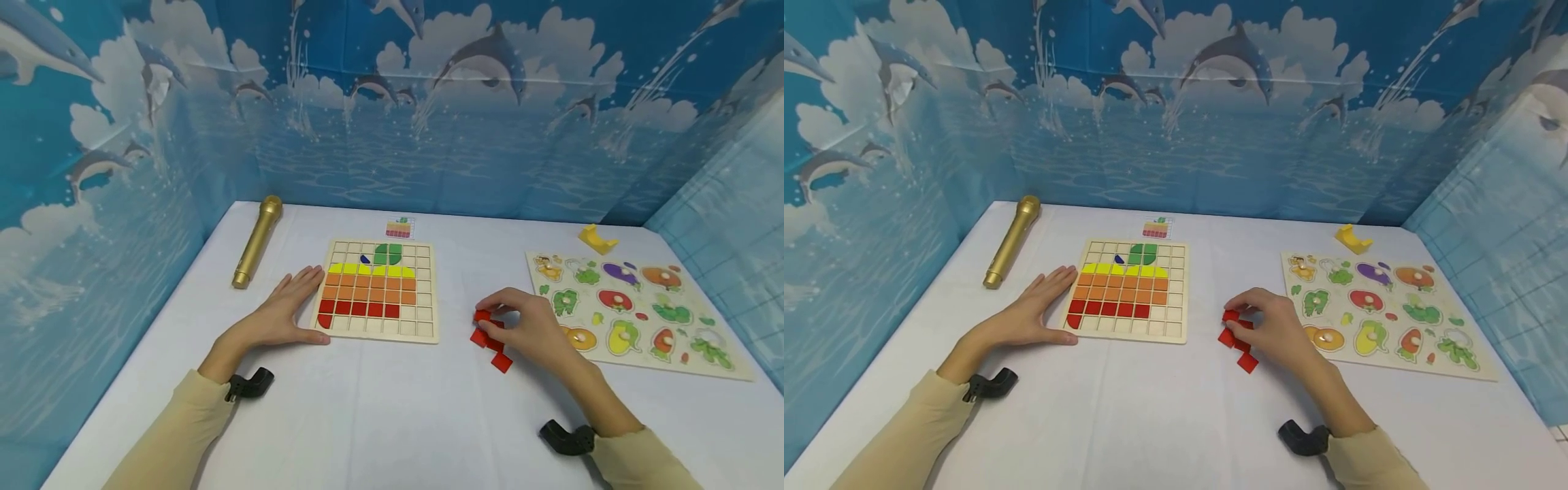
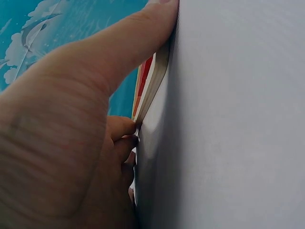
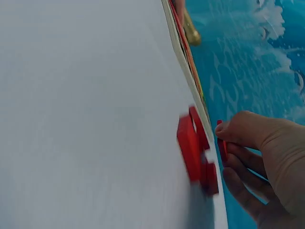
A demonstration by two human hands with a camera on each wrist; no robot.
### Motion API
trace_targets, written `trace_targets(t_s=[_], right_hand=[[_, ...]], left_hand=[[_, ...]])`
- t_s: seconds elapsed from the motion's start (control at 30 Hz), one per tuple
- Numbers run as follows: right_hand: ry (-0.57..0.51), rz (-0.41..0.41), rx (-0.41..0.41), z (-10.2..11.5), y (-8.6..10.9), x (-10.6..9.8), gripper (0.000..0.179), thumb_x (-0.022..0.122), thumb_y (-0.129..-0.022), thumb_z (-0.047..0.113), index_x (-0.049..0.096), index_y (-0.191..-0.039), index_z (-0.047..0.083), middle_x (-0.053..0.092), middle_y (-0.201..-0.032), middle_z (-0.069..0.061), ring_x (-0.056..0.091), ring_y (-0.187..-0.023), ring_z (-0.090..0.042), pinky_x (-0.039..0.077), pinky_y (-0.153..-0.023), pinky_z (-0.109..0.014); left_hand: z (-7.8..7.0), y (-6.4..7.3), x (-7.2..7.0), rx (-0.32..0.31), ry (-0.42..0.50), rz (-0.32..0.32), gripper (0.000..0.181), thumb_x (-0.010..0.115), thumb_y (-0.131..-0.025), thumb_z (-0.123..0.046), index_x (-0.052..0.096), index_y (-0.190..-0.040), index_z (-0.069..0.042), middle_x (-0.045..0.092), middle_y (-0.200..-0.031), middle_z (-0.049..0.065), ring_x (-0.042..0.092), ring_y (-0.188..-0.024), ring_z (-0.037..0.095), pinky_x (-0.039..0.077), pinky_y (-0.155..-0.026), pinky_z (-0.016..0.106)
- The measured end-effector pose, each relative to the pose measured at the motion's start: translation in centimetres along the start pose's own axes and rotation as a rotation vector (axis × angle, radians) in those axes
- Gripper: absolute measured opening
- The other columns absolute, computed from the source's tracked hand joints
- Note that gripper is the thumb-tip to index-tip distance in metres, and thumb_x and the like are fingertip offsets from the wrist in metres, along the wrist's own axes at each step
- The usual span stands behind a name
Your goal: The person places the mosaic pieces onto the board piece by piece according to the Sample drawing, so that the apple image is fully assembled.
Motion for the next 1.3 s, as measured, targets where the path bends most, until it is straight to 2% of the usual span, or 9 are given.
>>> trace_targets(t_s=[0.2,0.37,0.57,0.83,1.0,1.3], right_hand=[[-0.037,0.079,-0.078,2.8,-2.0,1.9,0.03,0.086,-0.085,0.008,0.079,-0.113,0.015,0.076,-0.107,0.007,0.071,-0.094,-0.014,0.065,-0.082,-0.038],[-0.071,0.136,-0.117,5.7,-4.1,4.2,0.032,0.087,-0.084,0.01,0.078,-0.115,0.011,0.076,-0.107,0.003,0.07,-0.095,-0.015,0.064,-0.086,-0.04],[-0.084,0.205,-0.112,8.6,-6.5,7.1,0.037,0.088,-0.084,0.012,0.076,-0.119,0.007,0.075,-0.107,-0.002,0.066,-0.094,-0.02,0.061,-0.086,-0.037],[-0.074,0.209,-0.16,11.8,-8.7,10.9,0.031,0.086,-0.086,0.013,0.077,-0.115,0.007,0.074,-0.101,-0.001,0.062,-0.089,-0.016,0.057,-0.081,-0.03],[-0.049,0.231,-0.169,13.4,-9.5,12.8,0.028,0.085,-0.087,0.013,0.077,-0.113,0.007,0.074,-0.098,-0.001,0.061,-0.088,-0.015,0.056,-0.079,-0.027],[-0.113,0.178,-0.204,14.4,-9.4,14.4,0.025,0.085,-0.089,0.009,0.079,-0.113,0.008,0.078,-0.106,-0.002,0.064,-0.093,-0.014,0.058,-0.087,-0.03]], left_hand=[[0.0,-0.1,0.0,0.004,0.001,0.0,0.129,0.089,-0.075,-0.06,0.02,-0.168,-0.004,0.016,-0.177,0.014,0.007,-0.165,0.033,0.001,-0.134,0.058],[-0.1,0.0,0.0,0.007,-0.003,-0.007,0.129,0.089,-0.075,-0.06,0.02,-0.168,-0.003,0.017,-0.177,0.016,0.008,-0.165,0.036,0.002,-0.133,0.061],[-0.1,-0.1,0.0,0.005,-0.003,-0.009,0.129,0.089,-0.075,-0.06,0.019,-0.168,-0.004,0.016,-0.177,0.015,0.008,-0.165,0.035,0.002,-0.134,0.059],[0.1,-0.1,0.1,-0.016,0.002,0.007,0.13,0.089,-0.075,-0.061,0.018,-0.169,-0.006,0.015,-0.177,0.013,0.006,-0.165,0.034,0.0,-0.134,0.059],[0.2,0.0,0.2,-0.006,0.008,0.007,0.129,0.089,-0.076,-0.06,0.018,-0.169,-0.007,0.015,-0.178,0.012,0.006,-0.165,0.032,0.0,-0.134,0.058],[0.3,-0.1,0.0,0.003,-0.002,0.013,0.128,0.088,-0.077,-0.06,0.017,-0.169,-0.007,0.014,-0.178,0.01,0.005,-0.166,0.031,-0.001,-0.134,0.058]])
Point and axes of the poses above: each hand's wrist, its own y-axis away from the middle knuckle, its own x-axis out of the palm, z = x × y, the point moved 2 cm from there along -y, towards the middle knuckle
